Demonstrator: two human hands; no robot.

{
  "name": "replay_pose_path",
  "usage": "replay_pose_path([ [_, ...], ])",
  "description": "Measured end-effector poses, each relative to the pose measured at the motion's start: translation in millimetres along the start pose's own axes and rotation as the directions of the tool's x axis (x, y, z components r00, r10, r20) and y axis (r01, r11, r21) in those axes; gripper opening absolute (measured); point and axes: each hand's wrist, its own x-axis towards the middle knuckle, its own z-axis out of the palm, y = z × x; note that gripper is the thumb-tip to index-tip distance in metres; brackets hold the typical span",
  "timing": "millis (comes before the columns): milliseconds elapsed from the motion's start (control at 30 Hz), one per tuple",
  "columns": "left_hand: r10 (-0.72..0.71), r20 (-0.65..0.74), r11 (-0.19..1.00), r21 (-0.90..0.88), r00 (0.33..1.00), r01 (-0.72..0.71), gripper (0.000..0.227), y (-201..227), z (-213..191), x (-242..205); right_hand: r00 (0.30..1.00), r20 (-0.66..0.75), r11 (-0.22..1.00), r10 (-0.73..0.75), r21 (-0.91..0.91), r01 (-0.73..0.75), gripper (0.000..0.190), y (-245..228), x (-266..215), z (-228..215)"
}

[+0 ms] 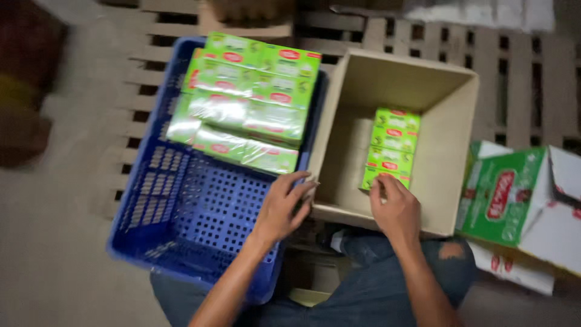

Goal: The person transfers small green boxes from a blue plastic crate into a larger cardboard box. They pick up the boxes one by one and place them neatly inside the cardboard box.

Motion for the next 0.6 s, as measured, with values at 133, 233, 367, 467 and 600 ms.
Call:
replay_pose_path([
  [133,-0.066,-0.101,0.985,0.151,0.993,0.081,0.038,-31,-40,-14,0.991,-0.089,0.984,-0.102,-0.155,0.088,0.008,20,-13,16],
  [233,-0.136,-0.159,0.95,0.26,0.978,0.174,0.035,-58,-79,-17,0.993,-0.073,0.994,-0.093,-0.072,0.088,0.011,16,-15,15],
  [367,-0.179,-0.243,0.807,0.519,0.953,0.284,0.076,-114,-111,-13,0.99,-0.083,0.988,-0.111,-0.121,0.1,0.008,28,-18,18],
  [467,-0.239,-0.21,0.638,0.702,0.948,0.316,0.101,-149,-127,-2,0.989,-0.081,0.985,-0.126,-0.132,0.114,0.007,36,-19,21],
  [600,-0.426,-0.176,0.53,0.746,0.888,0.403,0.124,-199,-134,19,0.991,-0.094,0.975,-0.092,-0.212,0.07,0.014,41,-21,31],
])
